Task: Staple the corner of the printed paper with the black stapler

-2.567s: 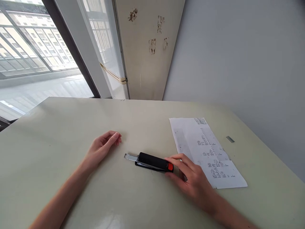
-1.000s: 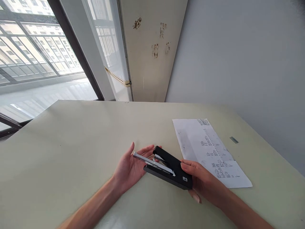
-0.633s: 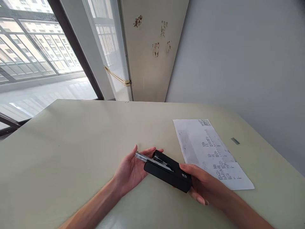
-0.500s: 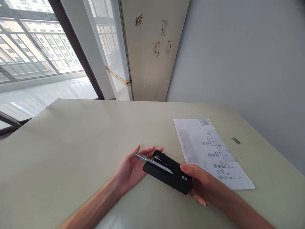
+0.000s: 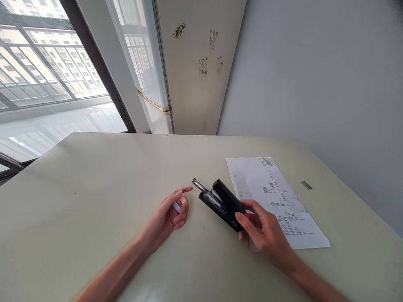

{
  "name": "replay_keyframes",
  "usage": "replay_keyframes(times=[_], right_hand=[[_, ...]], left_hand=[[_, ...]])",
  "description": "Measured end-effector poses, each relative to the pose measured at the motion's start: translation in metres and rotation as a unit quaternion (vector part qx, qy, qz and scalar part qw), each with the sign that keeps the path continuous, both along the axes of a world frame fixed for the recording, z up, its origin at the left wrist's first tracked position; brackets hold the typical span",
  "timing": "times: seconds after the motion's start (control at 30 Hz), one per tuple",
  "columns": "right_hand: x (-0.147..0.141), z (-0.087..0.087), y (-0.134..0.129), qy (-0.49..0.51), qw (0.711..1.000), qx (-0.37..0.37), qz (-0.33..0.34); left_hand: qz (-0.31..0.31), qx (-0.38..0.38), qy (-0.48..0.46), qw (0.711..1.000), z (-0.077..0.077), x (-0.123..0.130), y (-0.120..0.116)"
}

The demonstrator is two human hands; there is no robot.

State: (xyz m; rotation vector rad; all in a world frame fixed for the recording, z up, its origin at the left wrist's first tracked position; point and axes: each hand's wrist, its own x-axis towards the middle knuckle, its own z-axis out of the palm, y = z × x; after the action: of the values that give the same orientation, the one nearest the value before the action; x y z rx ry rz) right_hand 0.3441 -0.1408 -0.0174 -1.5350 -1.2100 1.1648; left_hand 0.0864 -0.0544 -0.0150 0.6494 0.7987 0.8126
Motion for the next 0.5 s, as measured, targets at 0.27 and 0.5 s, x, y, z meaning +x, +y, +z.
replay_keyframes(times=[0.27, 0.5], right_hand=[[0.003, -0.019, -0.005, -0.142, 0.984, 0.090, 0.061], [0.004, -0.022, -0.004, -0.183, 0.974, 0.126, 0.050]], left_hand=[[-0.102, 0.253, 0.304, 0.913, -0.003, 0.003, -0.016], [-0.119, 0.215, 0.357, 0.901, 0.002, 0.002, -0.017]])
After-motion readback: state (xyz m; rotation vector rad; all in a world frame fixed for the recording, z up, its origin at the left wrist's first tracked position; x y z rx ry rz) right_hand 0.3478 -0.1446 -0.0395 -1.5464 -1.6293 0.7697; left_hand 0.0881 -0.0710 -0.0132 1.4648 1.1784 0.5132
